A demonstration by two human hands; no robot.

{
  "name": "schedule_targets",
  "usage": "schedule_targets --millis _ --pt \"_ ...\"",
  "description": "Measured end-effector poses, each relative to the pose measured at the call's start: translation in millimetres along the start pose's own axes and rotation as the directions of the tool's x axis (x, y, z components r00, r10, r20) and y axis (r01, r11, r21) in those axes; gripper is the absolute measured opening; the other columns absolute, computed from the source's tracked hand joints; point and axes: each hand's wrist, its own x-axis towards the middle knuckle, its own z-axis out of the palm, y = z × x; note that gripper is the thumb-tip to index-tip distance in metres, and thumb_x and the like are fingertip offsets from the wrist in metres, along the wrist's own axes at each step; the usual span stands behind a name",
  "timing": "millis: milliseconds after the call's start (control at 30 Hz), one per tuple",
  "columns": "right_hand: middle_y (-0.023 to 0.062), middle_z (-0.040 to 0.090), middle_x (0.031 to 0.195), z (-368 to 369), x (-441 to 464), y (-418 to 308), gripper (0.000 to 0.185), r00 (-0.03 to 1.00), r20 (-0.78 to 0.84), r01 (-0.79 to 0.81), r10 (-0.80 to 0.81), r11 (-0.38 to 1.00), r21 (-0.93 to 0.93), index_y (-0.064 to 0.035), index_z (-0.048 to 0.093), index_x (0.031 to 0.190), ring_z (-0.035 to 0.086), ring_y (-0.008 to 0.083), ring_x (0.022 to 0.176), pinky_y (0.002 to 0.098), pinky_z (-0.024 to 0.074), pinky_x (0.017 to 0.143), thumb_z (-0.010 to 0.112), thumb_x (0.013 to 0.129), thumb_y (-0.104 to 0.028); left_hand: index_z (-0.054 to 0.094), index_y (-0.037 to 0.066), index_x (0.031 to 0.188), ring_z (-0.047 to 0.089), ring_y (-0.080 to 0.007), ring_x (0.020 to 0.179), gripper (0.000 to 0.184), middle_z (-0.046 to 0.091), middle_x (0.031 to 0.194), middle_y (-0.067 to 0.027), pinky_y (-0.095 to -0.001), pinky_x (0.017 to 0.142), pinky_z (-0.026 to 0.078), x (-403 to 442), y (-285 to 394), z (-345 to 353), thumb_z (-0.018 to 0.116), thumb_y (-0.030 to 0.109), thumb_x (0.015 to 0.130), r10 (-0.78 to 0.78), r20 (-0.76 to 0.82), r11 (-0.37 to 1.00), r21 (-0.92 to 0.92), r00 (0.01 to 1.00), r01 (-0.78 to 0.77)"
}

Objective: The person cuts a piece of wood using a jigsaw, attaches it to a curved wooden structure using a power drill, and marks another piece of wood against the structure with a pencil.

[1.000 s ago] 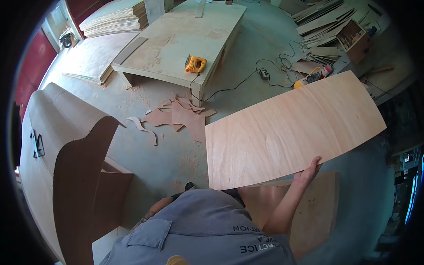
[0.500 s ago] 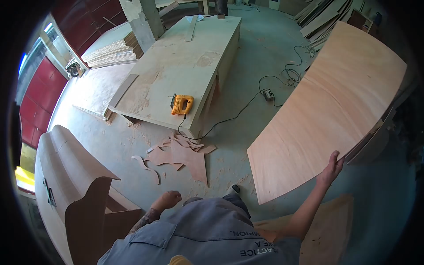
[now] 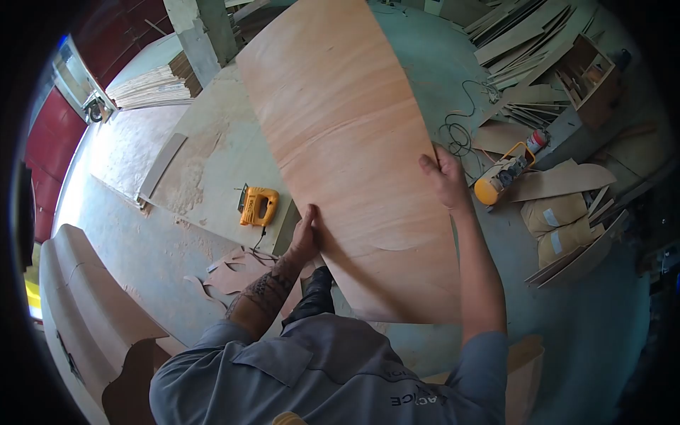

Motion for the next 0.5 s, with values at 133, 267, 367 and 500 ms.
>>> schedule_targets --millis 133,267,367,500 --pt "0.0113 0.069 0.127 73.1 101.1 -28.9 0.048 0.915 -0.129 0.225 -0.383 0.749 -0.623 0.0016 0.056 0.141 0.064 0.0187 0.117 0.0362 0.0460 0.106 0.068 0.103 -0.026 0.063 0.003 0.132 0.062 -0.0200 0.112 0.066 0.065 0.123 -0.0072 -0.0365 0.098 0.051 97.6 16.3 -27.1 0.070 0.058 0.096 0.097 -0.215 0.984 -0.123 0.972 -0.126" --pt "0.0226 0.068 0.122 158.1 120.5 -110.3 0.063 0.866 0.421 0.018 -0.270 0.858 0.513 0.0122 0.063 0.126 0.069 0.0326 0.114 0.0464 0.0525 0.103 0.070 0.100 -0.045 0.067 0.001 0.124 0.065 -0.0202 0.099 0.067 0.068 0.113 -0.0080 -0.0378 0.086 0.054 186.7 66.9 -46.7 0.072 0.061 0.093 0.014 -0.516 0.993 -0.095 0.856 -0.074" --pt "0.0237 0.072 0.110 190.9 150.6 -151.3 0.060 0.672 0.619 -0.343 -0.408 0.569 0.748 0.0085 0.072 0.112 0.072 0.0364 0.102 0.0511 0.0559 0.098 0.072 0.096 -0.049 0.068 -0.001 0.123 0.066 -0.0209 0.094 0.079 0.070 0.112 -0.0092 -0.0393 0.083 0.056 259.9 63.6 -100.7 0.076 0.068 0.086 -0.052 -0.675 0.997 -0.082 0.736 -0.006" --pt "0.0191 0.074 0.098 220.0 183.0 -117.3 0.024 0.836 0.287 -0.238 -0.467 0.163 0.958 0.0040 0.074 0.103 0.073 0.0290 0.087 0.0432 0.0594 0.084 0.077 0.096 -0.019 0.061 -0.002 0.138 0.066 -0.0270 0.105 0.091 0.069 0.124 -0.0109 -0.0439 0.094 0.055 311.7 74.6 -114.4 0.076 0.070 0.084 -0.045 -0.771 0.999 -0.054 0.635 0.005"
